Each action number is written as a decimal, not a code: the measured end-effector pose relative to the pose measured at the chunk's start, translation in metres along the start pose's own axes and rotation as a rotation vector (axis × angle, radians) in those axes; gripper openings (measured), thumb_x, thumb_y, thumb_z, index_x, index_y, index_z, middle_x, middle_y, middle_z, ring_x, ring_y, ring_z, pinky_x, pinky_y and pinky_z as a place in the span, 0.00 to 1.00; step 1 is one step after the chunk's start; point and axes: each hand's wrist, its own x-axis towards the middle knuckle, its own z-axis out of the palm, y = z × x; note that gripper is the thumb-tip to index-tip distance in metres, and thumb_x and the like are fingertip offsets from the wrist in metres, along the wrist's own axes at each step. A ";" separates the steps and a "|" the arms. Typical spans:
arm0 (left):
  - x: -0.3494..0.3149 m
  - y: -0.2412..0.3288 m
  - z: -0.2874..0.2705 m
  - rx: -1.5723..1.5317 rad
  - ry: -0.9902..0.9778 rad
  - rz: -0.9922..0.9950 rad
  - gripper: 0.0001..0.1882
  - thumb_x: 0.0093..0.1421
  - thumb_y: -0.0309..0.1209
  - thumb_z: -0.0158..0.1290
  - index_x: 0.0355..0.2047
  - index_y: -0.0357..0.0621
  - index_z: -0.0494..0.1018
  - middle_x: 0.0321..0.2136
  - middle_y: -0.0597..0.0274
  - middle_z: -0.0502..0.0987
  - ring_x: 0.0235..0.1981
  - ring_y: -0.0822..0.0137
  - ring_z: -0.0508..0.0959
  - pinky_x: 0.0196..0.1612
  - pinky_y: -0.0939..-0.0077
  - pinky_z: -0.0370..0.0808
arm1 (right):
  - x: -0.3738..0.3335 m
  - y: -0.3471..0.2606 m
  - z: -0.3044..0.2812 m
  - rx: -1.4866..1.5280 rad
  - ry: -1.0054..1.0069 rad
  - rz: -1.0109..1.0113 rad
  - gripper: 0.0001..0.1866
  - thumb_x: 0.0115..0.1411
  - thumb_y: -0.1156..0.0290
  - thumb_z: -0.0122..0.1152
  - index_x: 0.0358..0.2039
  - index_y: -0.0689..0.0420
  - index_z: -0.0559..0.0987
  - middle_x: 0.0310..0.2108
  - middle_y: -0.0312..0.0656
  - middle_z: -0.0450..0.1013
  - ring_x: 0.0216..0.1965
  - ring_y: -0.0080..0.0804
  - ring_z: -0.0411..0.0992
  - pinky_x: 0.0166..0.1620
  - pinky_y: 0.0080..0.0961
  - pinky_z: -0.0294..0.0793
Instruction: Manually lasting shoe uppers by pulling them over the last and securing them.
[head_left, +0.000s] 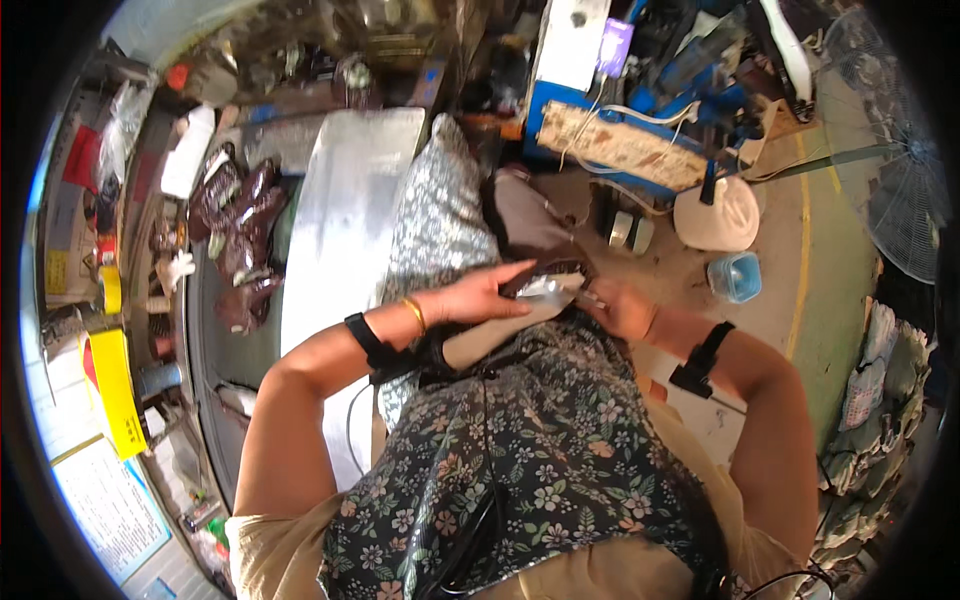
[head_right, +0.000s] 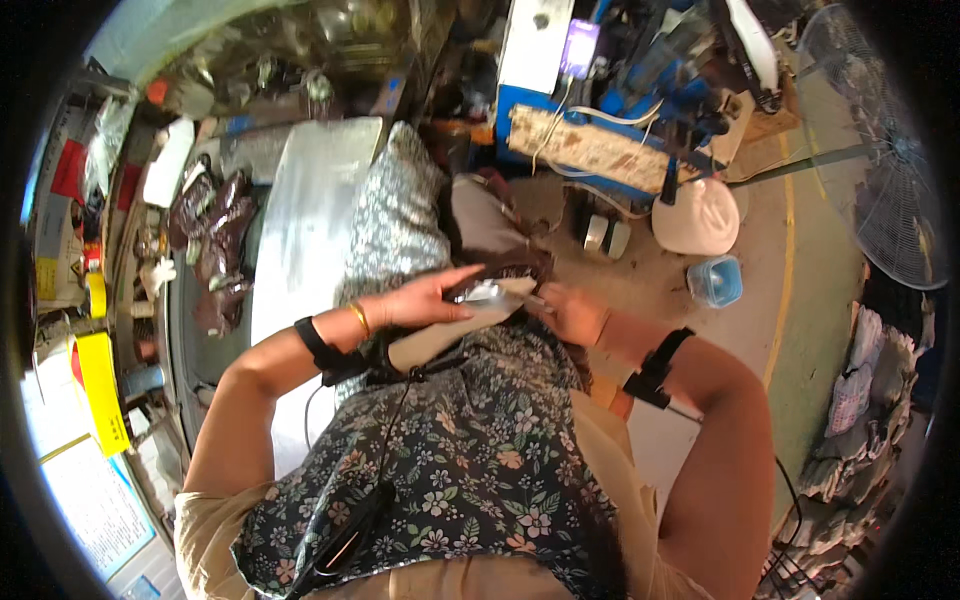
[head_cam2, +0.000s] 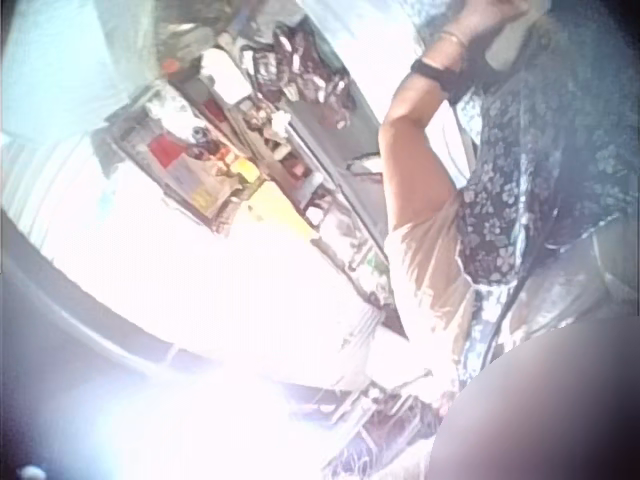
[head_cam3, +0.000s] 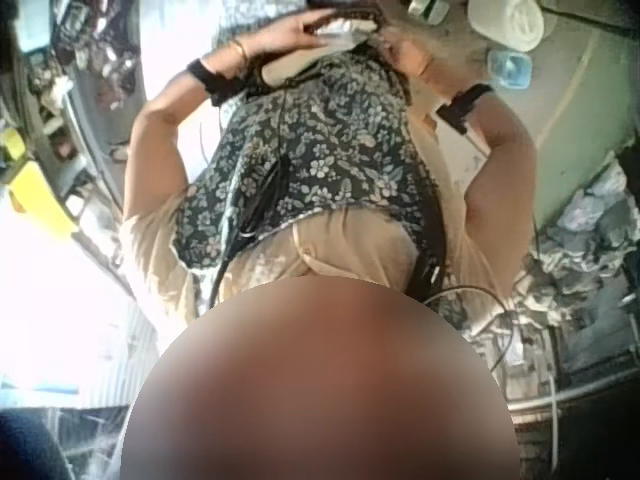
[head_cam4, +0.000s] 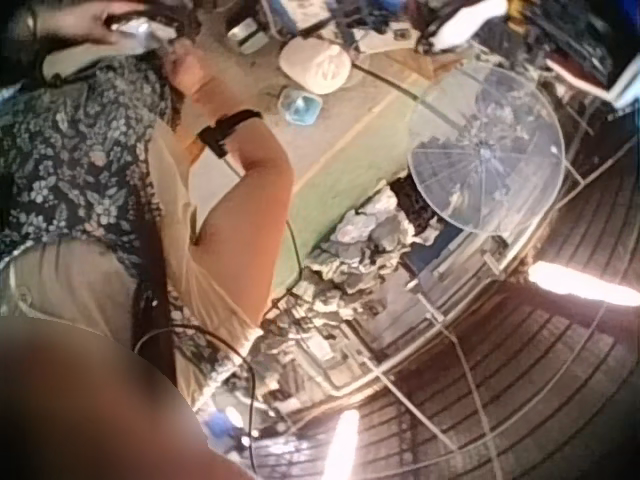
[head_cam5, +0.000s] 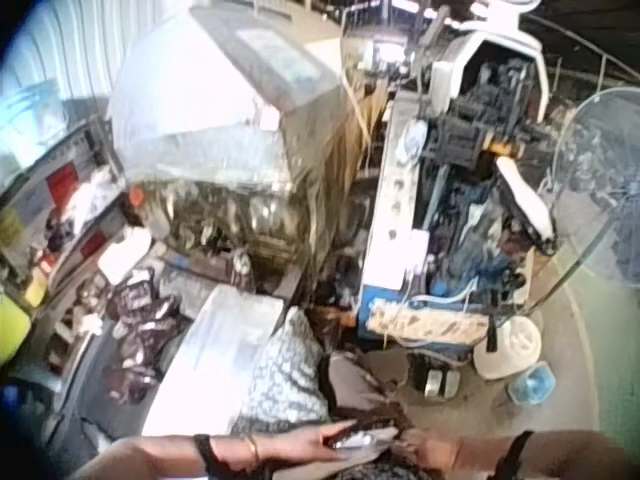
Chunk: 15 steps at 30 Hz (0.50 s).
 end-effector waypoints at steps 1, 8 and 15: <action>0.002 0.005 0.001 -0.139 -0.066 -0.026 0.33 0.64 0.45 0.55 0.63 0.40 0.62 0.56 0.59 0.70 0.56 0.68 0.68 0.61 0.73 0.62 | -0.001 -0.002 0.005 -0.039 0.044 0.031 0.11 0.55 0.70 0.64 0.33 0.61 0.73 0.30 0.50 0.69 0.31 0.52 0.71 0.32 0.41 0.71; 0.020 0.040 -0.005 -0.169 -0.094 -0.433 0.31 0.60 0.51 0.55 0.52 0.35 0.73 0.51 0.55 0.75 0.55 0.67 0.69 0.59 0.71 0.63 | -0.016 -0.046 -0.013 -0.138 -0.022 0.032 0.17 0.56 0.61 0.65 0.36 0.62 0.73 0.32 0.49 0.71 0.32 0.51 0.72 0.33 0.41 0.72; 0.019 0.026 0.002 0.306 -0.067 -0.230 0.50 0.55 0.58 0.58 0.60 0.22 0.58 0.54 0.35 0.70 0.58 0.51 0.70 0.60 0.66 0.65 | -0.004 -0.101 -0.070 0.358 -0.114 0.551 0.21 0.65 0.54 0.54 0.35 0.63 0.74 0.26 0.54 0.71 0.28 0.49 0.71 0.35 0.37 0.70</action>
